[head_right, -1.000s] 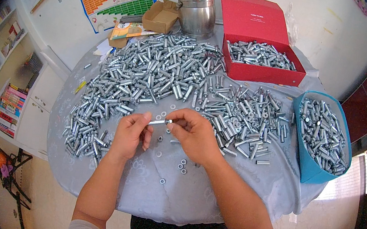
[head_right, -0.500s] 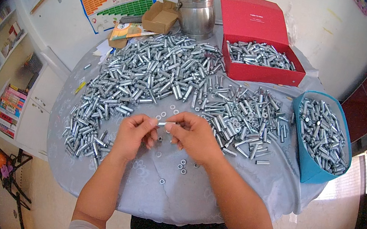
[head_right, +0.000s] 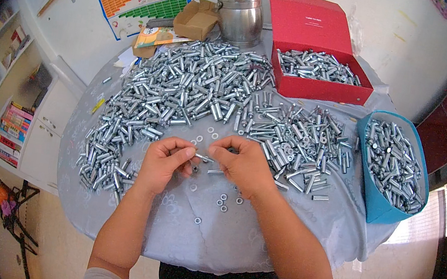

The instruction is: The person repeatedly picks a bolt and a nut from a large pile on a table, threads the nut onto the bolt by hand, and places the assembled pair back on the table. The process is repeated continuously with no tools used.

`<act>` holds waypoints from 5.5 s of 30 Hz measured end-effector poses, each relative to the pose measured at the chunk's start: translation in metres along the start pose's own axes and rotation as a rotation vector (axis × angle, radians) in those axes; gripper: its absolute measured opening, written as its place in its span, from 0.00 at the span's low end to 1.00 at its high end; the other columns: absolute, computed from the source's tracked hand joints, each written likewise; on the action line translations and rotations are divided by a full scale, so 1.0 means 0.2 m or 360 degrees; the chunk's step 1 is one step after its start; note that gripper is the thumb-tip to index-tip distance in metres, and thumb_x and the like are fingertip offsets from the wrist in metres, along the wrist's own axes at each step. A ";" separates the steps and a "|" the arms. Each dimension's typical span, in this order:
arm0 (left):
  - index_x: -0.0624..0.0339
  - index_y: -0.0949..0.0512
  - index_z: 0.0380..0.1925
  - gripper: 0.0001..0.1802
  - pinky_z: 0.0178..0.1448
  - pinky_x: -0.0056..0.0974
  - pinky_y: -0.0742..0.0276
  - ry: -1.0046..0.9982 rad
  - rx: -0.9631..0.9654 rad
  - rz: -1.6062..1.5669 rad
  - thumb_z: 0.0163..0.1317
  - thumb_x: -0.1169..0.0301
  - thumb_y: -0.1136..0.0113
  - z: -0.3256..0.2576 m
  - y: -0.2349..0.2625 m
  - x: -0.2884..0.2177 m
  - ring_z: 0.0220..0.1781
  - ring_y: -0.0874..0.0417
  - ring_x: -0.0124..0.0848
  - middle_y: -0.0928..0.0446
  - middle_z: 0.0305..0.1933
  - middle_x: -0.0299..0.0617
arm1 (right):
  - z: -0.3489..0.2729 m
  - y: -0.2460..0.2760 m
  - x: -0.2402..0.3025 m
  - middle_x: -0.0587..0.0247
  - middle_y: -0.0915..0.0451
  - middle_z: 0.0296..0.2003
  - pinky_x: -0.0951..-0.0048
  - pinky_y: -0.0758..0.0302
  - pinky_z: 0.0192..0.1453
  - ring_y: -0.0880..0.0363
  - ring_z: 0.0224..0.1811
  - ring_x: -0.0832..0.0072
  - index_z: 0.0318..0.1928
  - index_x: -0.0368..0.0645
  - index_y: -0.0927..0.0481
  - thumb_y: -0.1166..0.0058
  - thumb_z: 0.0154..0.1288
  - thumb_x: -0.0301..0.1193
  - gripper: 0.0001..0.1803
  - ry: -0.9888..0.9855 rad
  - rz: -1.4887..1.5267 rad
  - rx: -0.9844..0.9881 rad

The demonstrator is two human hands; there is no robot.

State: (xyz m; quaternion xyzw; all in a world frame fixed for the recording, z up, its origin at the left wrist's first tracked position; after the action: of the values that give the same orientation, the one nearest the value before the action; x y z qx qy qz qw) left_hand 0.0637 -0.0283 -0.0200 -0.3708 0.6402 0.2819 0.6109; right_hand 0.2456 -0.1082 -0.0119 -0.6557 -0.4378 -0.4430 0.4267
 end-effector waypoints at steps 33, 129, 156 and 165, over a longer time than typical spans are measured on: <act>0.59 0.17 0.30 0.08 0.51 0.45 0.29 -0.0462 -0.0705 0.2147 0.48 0.74 0.32 0.01 0.36 -0.08 0.43 0.24 0.44 0.20 0.36 0.45 | 0.03 0.15 0.05 0.54 0.21 0.40 0.57 0.33 0.55 0.27 0.47 0.54 0.40 0.40 0.21 0.38 0.55 0.26 0.11 0.1504 -0.1433 -0.1151; 0.63 0.19 0.41 0.08 0.35 0.28 0.22 -0.0230 -0.0292 0.0226 0.63 0.76 0.40 0.01 0.01 -0.05 0.30 0.19 0.23 0.17 0.37 0.38 | 0.04 0.02 -0.05 0.65 0.21 0.28 0.77 0.29 0.29 0.27 0.24 0.81 0.40 0.38 0.18 0.39 0.61 0.30 0.10 0.0281 -0.0281 -0.0321; 0.65 0.25 0.46 0.12 0.43 0.37 0.19 -0.0387 -0.0257 0.0444 0.63 0.77 0.43 0.00 0.20 -0.06 0.37 0.18 0.30 0.21 0.40 0.40 | 0.03 0.11 0.03 0.55 0.20 0.38 0.60 0.31 0.55 0.25 0.45 0.57 0.37 0.40 0.20 0.39 0.55 0.24 0.08 0.1388 -0.1191 -0.0993; 0.63 0.27 0.54 0.15 0.45 0.42 0.14 -0.0005 0.0054 -0.0177 0.69 0.73 0.50 -0.02 0.03 -0.08 0.44 0.18 0.32 0.23 0.43 0.40 | 0.02 0.01 -0.03 0.56 0.20 0.34 0.75 0.25 0.35 0.21 0.30 0.75 0.39 0.35 0.17 0.39 0.61 0.28 0.09 0.0854 -0.0553 -0.0472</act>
State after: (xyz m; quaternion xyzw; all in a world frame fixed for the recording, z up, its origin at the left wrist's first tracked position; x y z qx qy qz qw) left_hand 0.0556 -0.0266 -0.0049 -0.3950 0.6224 0.2370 0.6328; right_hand 0.2478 -0.1059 -0.0184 -0.4866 -0.3460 -0.7242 0.3450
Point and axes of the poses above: each hand's wrist, its own z-axis towards the middle knuckle, its own y-axis out of the back of the hand, x = y × z, the point moved 1 cm from there along z, towards the middle knuckle
